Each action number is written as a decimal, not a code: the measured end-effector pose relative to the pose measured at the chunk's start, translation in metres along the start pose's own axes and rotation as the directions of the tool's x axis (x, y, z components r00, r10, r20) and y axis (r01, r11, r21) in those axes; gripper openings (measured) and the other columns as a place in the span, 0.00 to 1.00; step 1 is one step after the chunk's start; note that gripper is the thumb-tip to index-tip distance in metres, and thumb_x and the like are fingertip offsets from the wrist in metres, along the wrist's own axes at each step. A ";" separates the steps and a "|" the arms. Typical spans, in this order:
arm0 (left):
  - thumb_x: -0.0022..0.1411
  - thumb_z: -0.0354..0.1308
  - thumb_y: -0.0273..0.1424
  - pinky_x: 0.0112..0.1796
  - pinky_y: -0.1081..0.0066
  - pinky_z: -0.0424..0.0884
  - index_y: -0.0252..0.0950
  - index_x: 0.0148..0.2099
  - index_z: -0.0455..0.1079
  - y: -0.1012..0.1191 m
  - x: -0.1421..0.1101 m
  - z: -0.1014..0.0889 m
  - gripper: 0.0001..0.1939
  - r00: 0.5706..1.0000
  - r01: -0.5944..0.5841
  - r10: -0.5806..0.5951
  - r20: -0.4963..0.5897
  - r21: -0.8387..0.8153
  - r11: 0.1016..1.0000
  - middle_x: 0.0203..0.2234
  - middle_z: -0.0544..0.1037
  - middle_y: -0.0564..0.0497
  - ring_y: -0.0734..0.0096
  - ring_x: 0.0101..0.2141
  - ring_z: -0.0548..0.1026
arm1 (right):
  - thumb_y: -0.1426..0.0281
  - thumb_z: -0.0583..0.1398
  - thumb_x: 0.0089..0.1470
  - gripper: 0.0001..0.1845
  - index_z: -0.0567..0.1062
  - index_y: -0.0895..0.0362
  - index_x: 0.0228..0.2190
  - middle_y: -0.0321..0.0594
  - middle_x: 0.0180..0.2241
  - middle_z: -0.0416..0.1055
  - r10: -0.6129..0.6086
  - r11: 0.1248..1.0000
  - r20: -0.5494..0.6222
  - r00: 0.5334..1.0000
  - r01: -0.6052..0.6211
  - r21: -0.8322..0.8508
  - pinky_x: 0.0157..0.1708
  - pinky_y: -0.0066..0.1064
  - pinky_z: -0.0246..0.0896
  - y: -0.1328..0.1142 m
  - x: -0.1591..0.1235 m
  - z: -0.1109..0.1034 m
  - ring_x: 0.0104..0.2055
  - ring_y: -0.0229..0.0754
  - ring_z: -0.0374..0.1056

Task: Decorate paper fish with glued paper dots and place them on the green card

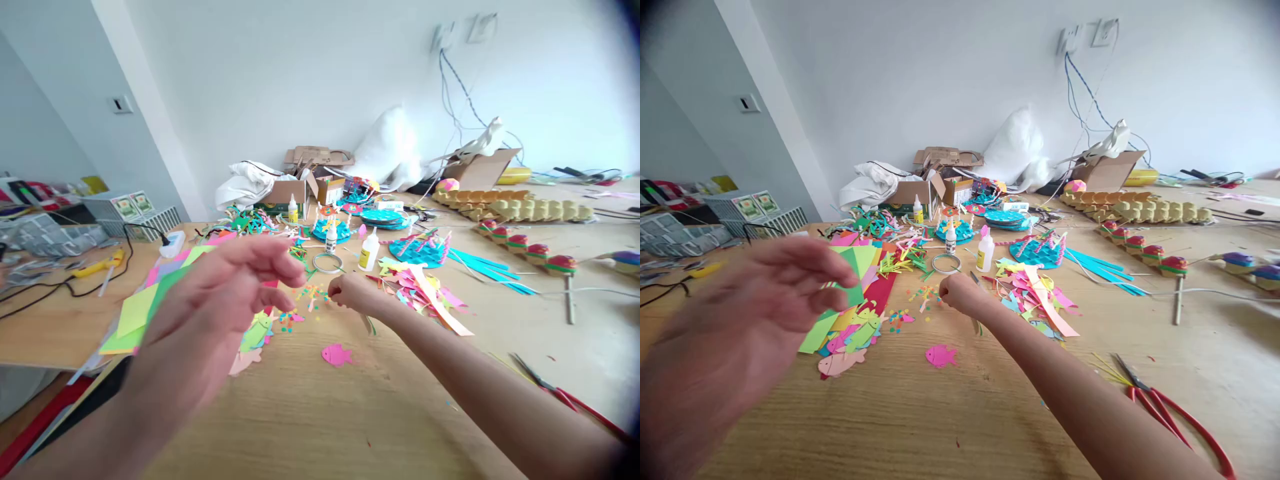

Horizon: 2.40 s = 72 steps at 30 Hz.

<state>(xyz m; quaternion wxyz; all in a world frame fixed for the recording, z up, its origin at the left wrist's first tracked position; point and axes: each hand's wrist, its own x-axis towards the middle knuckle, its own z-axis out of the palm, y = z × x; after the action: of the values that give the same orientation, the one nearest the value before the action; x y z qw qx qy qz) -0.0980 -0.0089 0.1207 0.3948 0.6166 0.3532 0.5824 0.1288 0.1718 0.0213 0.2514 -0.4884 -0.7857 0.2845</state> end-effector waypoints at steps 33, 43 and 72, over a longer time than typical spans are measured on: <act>0.54 0.45 0.25 0.31 0.73 0.64 0.38 0.37 0.71 -0.142 0.090 0.010 0.14 0.921 -0.142 -0.277 0.273 0.899 0.414 0.30 0.76 0.51 0.69 0.30 0.72 | 0.72 0.57 0.42 0.11 0.76 0.53 0.31 0.40 0.31 0.73 -0.039 0.722 0.342 0.939 0.263 -0.641 0.26 0.26 0.54 -0.035 0.049 0.033 0.34 0.43 0.67; 0.54 0.45 0.27 0.35 0.73 0.65 0.38 0.39 0.70 -0.150 0.087 0.006 0.14 0.909 -0.090 -0.340 0.240 0.910 0.404 0.33 0.76 0.51 0.69 0.34 0.72 | 0.74 0.56 0.41 0.12 0.75 0.58 0.31 0.45 0.34 0.72 0.016 0.778 0.351 0.936 0.209 -0.593 0.29 0.27 0.55 -0.036 0.051 0.034 0.36 0.44 0.67; 0.47 0.52 0.29 0.21 0.79 0.60 0.32 0.26 0.62 -0.158 0.094 0.044 0.04 0.847 0.449 -0.509 0.155 0.306 0.840 0.16 0.62 0.58 0.82 0.18 0.61 | 0.68 0.54 0.44 0.07 0.65 0.59 0.21 0.30 0.16 0.59 0.072 0.957 0.144 0.987 -0.109 0.268 0.17 0.20 0.49 0.007 0.002 0.008 0.18 0.29 0.56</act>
<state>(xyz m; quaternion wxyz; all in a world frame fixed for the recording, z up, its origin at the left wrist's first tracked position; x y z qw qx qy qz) -0.0435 0.1415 0.0199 0.4830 0.6168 0.5215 0.3381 0.1269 0.1744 0.0114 0.2505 -0.4641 -0.7305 0.4339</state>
